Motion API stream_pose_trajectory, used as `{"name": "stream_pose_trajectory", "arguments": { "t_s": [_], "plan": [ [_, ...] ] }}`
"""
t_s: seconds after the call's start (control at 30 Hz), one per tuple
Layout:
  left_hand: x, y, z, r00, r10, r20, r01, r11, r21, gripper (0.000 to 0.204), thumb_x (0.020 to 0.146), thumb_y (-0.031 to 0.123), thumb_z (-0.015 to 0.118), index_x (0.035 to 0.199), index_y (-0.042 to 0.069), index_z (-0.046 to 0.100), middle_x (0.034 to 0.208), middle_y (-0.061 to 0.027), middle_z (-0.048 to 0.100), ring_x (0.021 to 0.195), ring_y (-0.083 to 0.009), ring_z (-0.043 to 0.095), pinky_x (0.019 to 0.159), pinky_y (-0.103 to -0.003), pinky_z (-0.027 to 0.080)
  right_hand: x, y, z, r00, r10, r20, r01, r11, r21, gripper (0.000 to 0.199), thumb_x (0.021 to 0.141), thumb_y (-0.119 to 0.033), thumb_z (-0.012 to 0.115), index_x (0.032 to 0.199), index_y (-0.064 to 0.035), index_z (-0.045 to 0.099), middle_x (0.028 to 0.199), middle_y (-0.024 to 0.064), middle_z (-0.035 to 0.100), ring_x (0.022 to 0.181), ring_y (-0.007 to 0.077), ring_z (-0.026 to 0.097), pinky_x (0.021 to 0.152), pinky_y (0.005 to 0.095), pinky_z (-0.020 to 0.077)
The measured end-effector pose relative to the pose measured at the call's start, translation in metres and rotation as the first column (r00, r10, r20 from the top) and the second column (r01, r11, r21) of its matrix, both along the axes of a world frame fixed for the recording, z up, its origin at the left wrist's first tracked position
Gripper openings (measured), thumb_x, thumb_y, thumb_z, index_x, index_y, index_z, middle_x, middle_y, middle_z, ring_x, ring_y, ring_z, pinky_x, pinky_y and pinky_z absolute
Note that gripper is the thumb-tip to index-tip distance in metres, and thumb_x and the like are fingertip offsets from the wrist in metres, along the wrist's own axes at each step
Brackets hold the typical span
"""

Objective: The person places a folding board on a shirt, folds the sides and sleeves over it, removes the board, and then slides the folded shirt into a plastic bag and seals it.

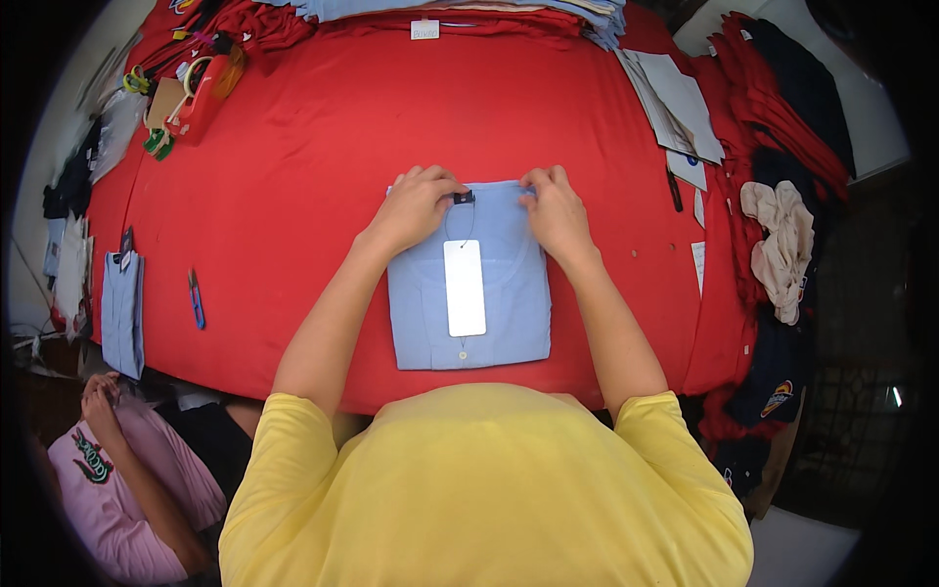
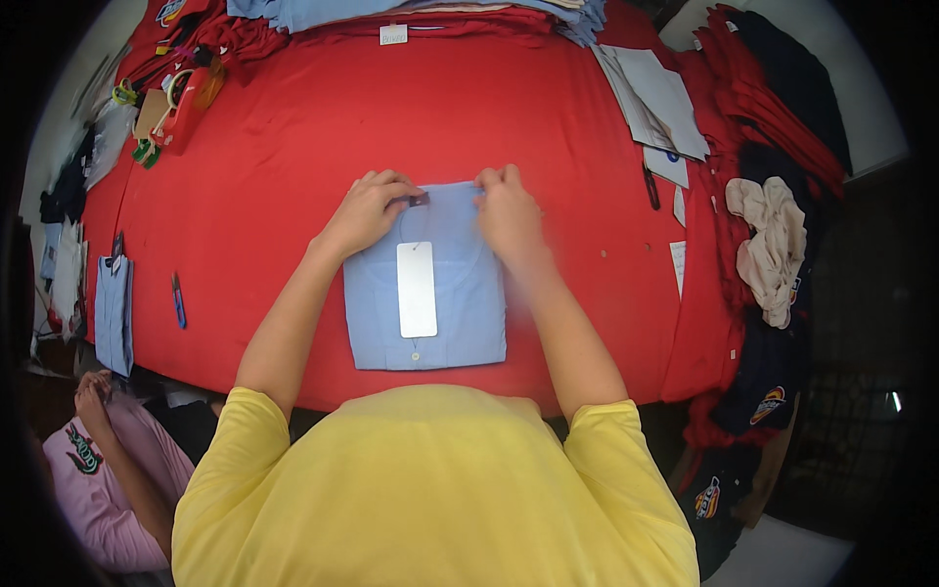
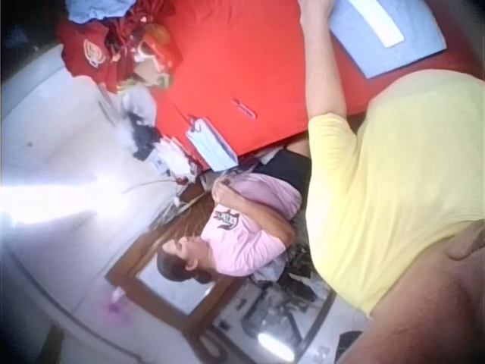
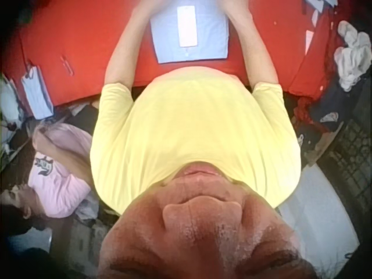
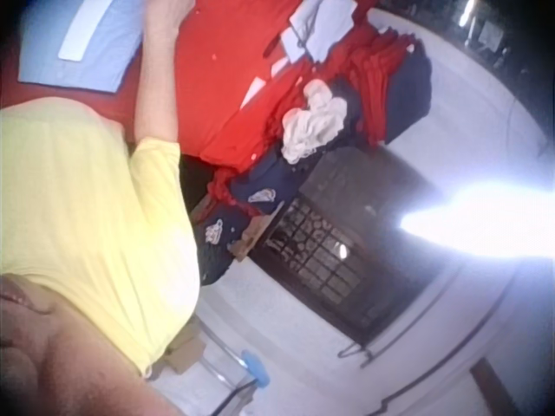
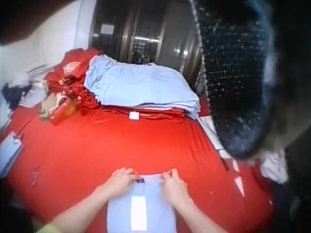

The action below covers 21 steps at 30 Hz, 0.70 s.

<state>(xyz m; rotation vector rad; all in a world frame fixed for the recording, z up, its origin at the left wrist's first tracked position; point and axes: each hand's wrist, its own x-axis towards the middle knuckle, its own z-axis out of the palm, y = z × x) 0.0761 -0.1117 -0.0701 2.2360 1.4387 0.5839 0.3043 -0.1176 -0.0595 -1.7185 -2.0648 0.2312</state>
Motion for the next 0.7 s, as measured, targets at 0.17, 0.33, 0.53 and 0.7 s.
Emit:
{"name": "stream_pose_trajectory", "arguments": {
  "t_s": [0.17, 0.33, 0.53, 0.7],
  "plan": [
    [-0.030, 0.004, 0.011, 0.937, 0.350, -0.001, -0.350, 0.937, -0.004, 0.030, 0.093, 0.017, 0.058, 0.119, 0.007, 0.066, 0.119, -0.0105, 0.063, 0.113, -0.0257, 0.055, 0.100, -0.040, 0.042, 0.037, 0.035, -0.009, 0.915, -0.197, -0.351, 0.113, 0.963, -0.245, 0.020, 0.091, -0.012, 0.060, 0.109, -0.0040, 0.064, 0.105, 0.0135, 0.065, 0.090, 0.0259, 0.064, 0.078, 0.0388, 0.0526],
    [-0.073, 0.015, -0.003, 0.895, 0.340, 0.288, -0.184, 0.871, -0.457, 0.027, 0.087, 0.013, 0.067, 0.111, -0.001, 0.069, 0.091, -0.0129, 0.070, 0.083, -0.0196, 0.067, 0.079, -0.033, 0.053, 0.030, 0.039, -0.010, 0.829, -0.212, -0.518, -0.103, 0.852, -0.514, 0.018, 0.095, -0.015, 0.058, 0.105, -0.0037, 0.068, 0.090, 0.0073, 0.068, 0.068, 0.0137, 0.062, 0.060, 0.0279, 0.0538],
    [-0.056, 0.027, -0.008, 0.911, 0.325, 0.253, -0.186, 0.872, -0.453, 0.019, 0.085, 0.007, 0.070, 0.101, -0.004, 0.069, 0.081, -0.0078, 0.067, 0.076, -0.0131, 0.062, 0.074, -0.027, 0.050, 0.032, 0.033, -0.025, 0.880, -0.218, -0.423, 0.029, 0.912, -0.408, 0.014, 0.092, -0.014, 0.063, 0.092, -0.0006, 0.069, 0.077, 0.0071, 0.066, 0.065, 0.0142, 0.062, 0.061, 0.0300, 0.0515],
    [-0.047, 0.027, -0.002, 0.904, 0.401, 0.149, -0.295, 0.837, -0.461, 0.018, 0.084, 0.009, 0.071, 0.097, -0.002, 0.069, 0.084, -0.0089, 0.066, 0.076, -0.0158, 0.062, 0.075, -0.030, 0.050, 0.035, 0.039, -0.019, 0.903, -0.233, -0.361, 0.043, 0.885, -0.464, 0.015, 0.090, -0.014, 0.066, 0.088, 0.0005, 0.067, 0.078, 0.0093, 0.066, 0.071, 0.0162, 0.062, 0.066, 0.0318, 0.0497]
  ]
}}
